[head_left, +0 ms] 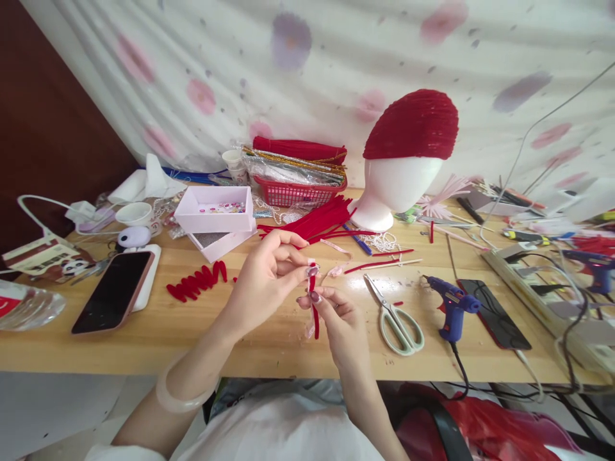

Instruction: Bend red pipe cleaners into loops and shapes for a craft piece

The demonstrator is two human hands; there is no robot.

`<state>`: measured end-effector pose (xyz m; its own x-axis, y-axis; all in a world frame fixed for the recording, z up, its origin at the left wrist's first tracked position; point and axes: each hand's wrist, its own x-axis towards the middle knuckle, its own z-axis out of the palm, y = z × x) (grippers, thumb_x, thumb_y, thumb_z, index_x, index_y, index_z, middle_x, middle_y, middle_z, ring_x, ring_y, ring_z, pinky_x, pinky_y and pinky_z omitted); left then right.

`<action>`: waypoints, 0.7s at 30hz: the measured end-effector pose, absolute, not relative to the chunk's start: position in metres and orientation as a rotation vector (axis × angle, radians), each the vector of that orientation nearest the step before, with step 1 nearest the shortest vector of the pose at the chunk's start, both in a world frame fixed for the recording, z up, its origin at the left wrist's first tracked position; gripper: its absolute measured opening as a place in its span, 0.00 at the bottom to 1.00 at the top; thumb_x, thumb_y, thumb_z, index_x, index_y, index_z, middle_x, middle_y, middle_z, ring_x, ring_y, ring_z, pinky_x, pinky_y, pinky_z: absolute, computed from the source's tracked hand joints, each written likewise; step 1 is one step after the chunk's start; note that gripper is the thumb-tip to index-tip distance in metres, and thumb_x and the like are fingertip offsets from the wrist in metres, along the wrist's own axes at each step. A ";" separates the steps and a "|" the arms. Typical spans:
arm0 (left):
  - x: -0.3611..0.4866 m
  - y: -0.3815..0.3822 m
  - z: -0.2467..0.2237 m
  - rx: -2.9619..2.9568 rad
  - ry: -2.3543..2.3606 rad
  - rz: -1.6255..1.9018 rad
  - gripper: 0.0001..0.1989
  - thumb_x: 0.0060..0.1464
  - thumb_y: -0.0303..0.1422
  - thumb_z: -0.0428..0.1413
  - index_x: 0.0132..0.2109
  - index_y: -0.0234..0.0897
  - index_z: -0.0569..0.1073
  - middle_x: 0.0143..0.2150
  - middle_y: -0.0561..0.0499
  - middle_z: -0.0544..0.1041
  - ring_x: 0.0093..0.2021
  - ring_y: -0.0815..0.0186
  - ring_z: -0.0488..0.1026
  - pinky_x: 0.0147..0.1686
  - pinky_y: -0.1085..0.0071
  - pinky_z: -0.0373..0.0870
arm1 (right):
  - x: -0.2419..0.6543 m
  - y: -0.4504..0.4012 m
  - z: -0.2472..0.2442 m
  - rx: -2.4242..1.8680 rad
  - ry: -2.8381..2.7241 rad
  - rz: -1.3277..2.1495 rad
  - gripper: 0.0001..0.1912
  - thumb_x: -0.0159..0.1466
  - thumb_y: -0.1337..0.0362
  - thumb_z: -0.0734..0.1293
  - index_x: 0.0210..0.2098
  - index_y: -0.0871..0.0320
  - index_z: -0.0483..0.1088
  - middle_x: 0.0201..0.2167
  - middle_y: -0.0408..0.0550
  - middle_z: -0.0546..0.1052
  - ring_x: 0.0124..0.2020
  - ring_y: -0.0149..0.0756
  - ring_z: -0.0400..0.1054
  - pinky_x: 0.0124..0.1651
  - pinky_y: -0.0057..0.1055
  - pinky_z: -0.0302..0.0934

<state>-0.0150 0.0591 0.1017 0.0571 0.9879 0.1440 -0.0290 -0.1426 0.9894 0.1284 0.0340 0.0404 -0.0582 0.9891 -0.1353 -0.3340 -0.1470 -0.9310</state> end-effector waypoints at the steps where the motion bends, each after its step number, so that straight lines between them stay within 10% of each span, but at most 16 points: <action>1: -0.014 0.057 0.102 1.320 1.082 1.299 0.13 0.53 0.28 0.61 0.44 0.39 0.67 0.32 0.56 0.77 0.34 0.66 0.81 0.33 0.75 0.76 | 0.128 0.034 0.040 -1.041 -0.910 1.460 0.12 0.57 0.54 0.74 0.34 0.57 0.75 0.28 0.49 0.83 0.30 0.40 0.76 0.25 0.29 0.65; 6: -0.007 0.044 0.101 1.382 1.175 1.416 0.10 0.55 0.28 0.60 0.42 0.40 0.68 0.30 0.56 0.79 0.35 0.65 0.82 0.31 0.75 0.78 | 0.131 0.034 0.040 -1.119 -0.999 1.277 0.12 0.59 0.54 0.73 0.35 0.56 0.77 0.30 0.51 0.83 0.34 0.46 0.78 0.23 0.29 0.65; 14: 0.003 0.029 0.087 1.552 1.274 1.601 0.07 0.57 0.30 0.60 0.42 0.43 0.70 0.36 0.53 0.81 0.38 0.62 0.82 0.36 0.70 0.81 | 0.139 0.038 0.039 -1.202 -1.062 0.859 0.05 0.59 0.61 0.73 0.34 0.53 0.80 0.33 0.49 0.83 0.38 0.44 0.76 0.47 0.39 0.66; 21: -0.001 0.048 0.078 1.334 1.253 1.357 0.09 0.60 0.39 0.56 0.44 0.40 0.72 0.41 0.48 0.80 0.41 0.63 0.80 0.43 0.66 0.78 | 0.155 0.046 0.035 -1.167 -0.960 1.072 0.10 0.60 0.55 0.72 0.33 0.55 0.77 0.28 0.48 0.83 0.35 0.43 0.77 0.45 0.38 0.67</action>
